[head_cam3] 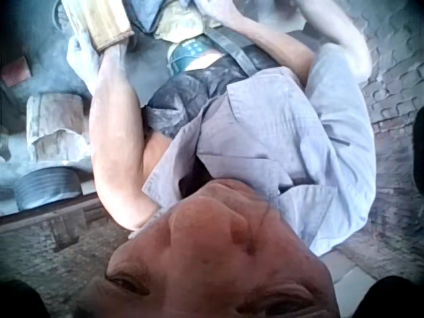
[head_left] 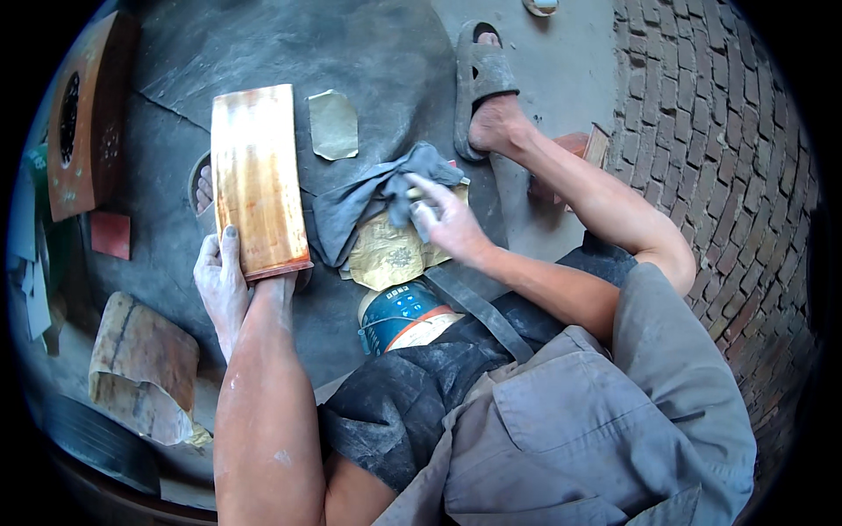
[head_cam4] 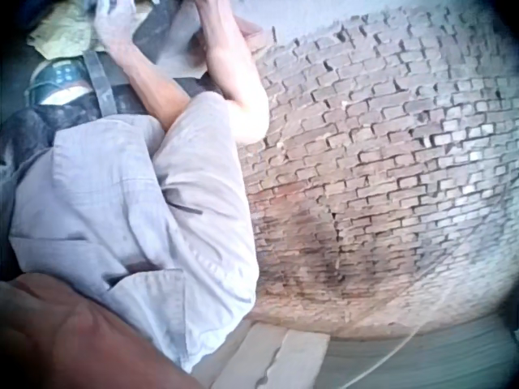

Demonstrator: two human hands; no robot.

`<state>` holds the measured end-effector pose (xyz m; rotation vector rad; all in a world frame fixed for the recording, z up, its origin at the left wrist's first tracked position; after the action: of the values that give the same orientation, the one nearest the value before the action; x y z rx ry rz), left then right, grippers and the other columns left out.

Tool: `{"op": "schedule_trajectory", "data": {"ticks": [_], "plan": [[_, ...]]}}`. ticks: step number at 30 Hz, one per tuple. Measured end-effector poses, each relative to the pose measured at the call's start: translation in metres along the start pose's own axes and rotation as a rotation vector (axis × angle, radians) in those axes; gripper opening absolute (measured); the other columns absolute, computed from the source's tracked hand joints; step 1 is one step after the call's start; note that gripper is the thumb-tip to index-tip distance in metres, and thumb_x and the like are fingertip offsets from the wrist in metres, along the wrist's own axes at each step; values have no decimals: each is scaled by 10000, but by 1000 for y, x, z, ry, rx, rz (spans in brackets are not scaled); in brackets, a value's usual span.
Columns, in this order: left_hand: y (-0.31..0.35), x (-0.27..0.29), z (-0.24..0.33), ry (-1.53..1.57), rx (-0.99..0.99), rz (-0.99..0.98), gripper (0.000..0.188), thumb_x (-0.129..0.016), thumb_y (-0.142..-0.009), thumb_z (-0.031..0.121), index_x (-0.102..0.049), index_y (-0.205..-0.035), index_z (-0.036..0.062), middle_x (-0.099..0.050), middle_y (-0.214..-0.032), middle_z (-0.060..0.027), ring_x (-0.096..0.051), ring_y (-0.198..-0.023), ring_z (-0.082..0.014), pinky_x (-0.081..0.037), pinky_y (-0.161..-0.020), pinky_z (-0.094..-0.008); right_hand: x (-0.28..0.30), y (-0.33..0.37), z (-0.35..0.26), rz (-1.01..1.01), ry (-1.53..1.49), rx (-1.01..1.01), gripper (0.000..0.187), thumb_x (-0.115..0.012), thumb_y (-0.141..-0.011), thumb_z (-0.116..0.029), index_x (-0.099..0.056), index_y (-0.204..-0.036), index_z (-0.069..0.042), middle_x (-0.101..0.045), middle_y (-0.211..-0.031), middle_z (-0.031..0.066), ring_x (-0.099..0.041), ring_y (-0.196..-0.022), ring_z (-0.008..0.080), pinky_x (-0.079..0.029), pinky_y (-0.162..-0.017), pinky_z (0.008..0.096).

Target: The person sits on the floor and sands a small rectangular wooden block using sandpaper. They repeatedly rub the sandpaper over the block's surfaces and edges, occasionally switching sides and adjusting grip.

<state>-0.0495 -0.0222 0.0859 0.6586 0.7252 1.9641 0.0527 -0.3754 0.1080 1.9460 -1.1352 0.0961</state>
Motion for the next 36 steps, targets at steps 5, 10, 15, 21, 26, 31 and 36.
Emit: {"op": "schedule_trajectory", "data": {"ticks": [5, 10, 15, 21, 26, 31, 36], "plan": [[-3, -12, 1, 42, -36, -7, 334, -640, -1094, 305, -666, -926, 18, -607, -788, 34, -443, -674, -15, -360, -565, -223, 1, 29, 22, 14, 162, 116, 292, -603, -947, -45, -739, -1203, -82, -737, -1128, 194, -723, -1036, 356, -556, -948, 409], [-4, -6, 6, -23, -42, 16, 360, -645, -1087, 343, -676, -920, 26, -601, -756, 35, -436, -635, -15, -325, -512, -227, 37, 9, 97, 267, 149, -396, 321, -678, -986, -237, -670, -1215, -12, -766, -999, 212, -753, -914, 323, -578, -834, 432], [-3, -3, -1, 44, 9, 72, 336, -670, -1074, 327, -710, -986, 5, -668, -819, 7, -523, -683, -17, -417, -579, -211, 15, -29, 28, 100, -227, -492, 523, -667, -1040, -298, -529, -1356, 96, -657, -1282, 189, -677, -1125, 246, -622, -875, 382], [-3, -4, -3, 51, -7, 63, 335, -680, -1070, 311, -716, -990, -13, -688, -839, -12, -549, -722, -36, -448, -625, -227, -1, -43, -23, -104, -525, -679, 326, -706, -1010, -263, -629, -1231, -37, -727, -1114, 89, -712, -1018, 197, -593, -882, 395], [-2, -9, 4, 85, 38, 65, 320, -681, -1068, 293, -722, -983, -13, -696, -844, -17, -559, -731, -37, -466, -657, -229, 28, -80, -67, -180, -420, -227, 267, -696, -1003, -213, -661, -1161, -1, -734, -996, 59, -685, -856, 130, -524, -751, 286], [0, -9, 2, 85, -1, 98, 341, -677, -1065, 360, -704, -960, 36, -618, -732, 43, -451, -579, -4, -334, -501, -209, 46, -92, -83, -84, -709, -63, 323, -632, -1073, -258, -653, -1272, -6, -737, -1085, 56, -714, -960, 144, -576, -911, 323], [-4, -13, 2, 66, -14, 90, 344, -673, -1068, 359, -707, -956, 36, -619, -727, 44, -452, -568, -4, -325, -488, -211, 57, -61, 23, 46, 549, 223, 463, -729, -941, -205, -585, -1337, -15, -625, -1306, 183, -619, -1214, 347, -519, -1010, 456]]}}
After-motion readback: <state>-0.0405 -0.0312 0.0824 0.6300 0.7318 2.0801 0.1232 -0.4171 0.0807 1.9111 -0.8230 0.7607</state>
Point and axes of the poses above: each hand's wrist, its own y-axis away from the middle knuckle, its own x-axis out of the back of the hand, z = x × y, the point moved 2 cm from there along -y, towards the middle knuckle
